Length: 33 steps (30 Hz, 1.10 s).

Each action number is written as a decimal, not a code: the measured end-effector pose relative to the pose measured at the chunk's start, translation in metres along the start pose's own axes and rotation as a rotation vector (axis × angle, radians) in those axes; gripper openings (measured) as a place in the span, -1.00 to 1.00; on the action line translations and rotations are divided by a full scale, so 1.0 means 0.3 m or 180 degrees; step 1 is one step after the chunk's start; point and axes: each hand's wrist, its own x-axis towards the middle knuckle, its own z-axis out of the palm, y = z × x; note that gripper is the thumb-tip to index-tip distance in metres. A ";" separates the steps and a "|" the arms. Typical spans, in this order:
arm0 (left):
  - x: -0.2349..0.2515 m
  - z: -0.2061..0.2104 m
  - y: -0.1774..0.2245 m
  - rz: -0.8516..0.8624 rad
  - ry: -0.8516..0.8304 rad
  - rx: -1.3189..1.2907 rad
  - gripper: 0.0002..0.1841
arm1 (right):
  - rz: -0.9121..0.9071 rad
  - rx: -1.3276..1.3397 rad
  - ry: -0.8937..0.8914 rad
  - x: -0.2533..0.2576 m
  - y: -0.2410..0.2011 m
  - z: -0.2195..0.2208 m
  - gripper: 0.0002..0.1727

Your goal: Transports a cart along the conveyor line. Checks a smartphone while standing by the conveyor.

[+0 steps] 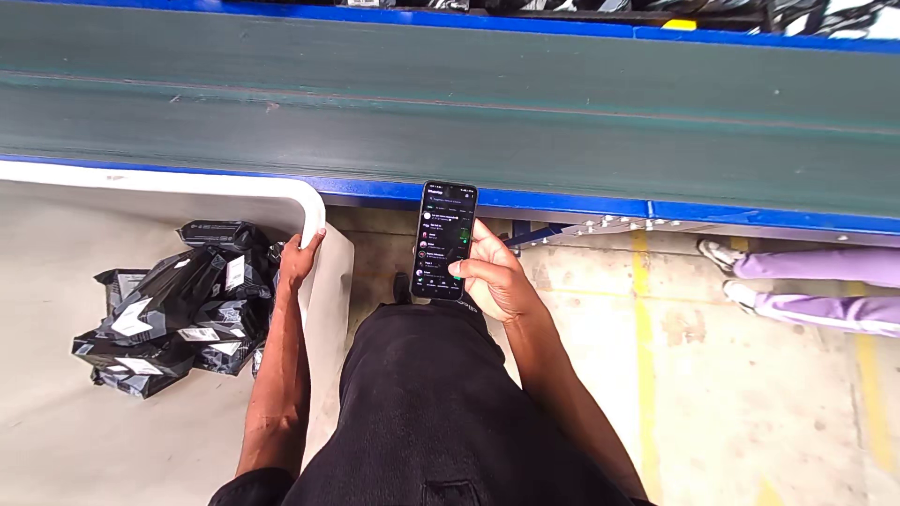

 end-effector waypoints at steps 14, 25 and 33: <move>0.004 0.000 -0.007 0.0016 0.0001 0.0015 -0.14 | -0.0148 -0.0253 -0.0123 0.004 0.014 0.030 0.29; -0.001 -0.003 0.000 -0.0003 -0.0025 0.0042 -0.13 | -0.0175 0.0045 -0.0281 0.003 0.007 0.026 0.08; 0.001 -0.003 0.000 0.0025 -0.0009 0.0033 -0.13 | -0.0205 0.0601 -0.0499 0.006 0.008 0.012 -0.14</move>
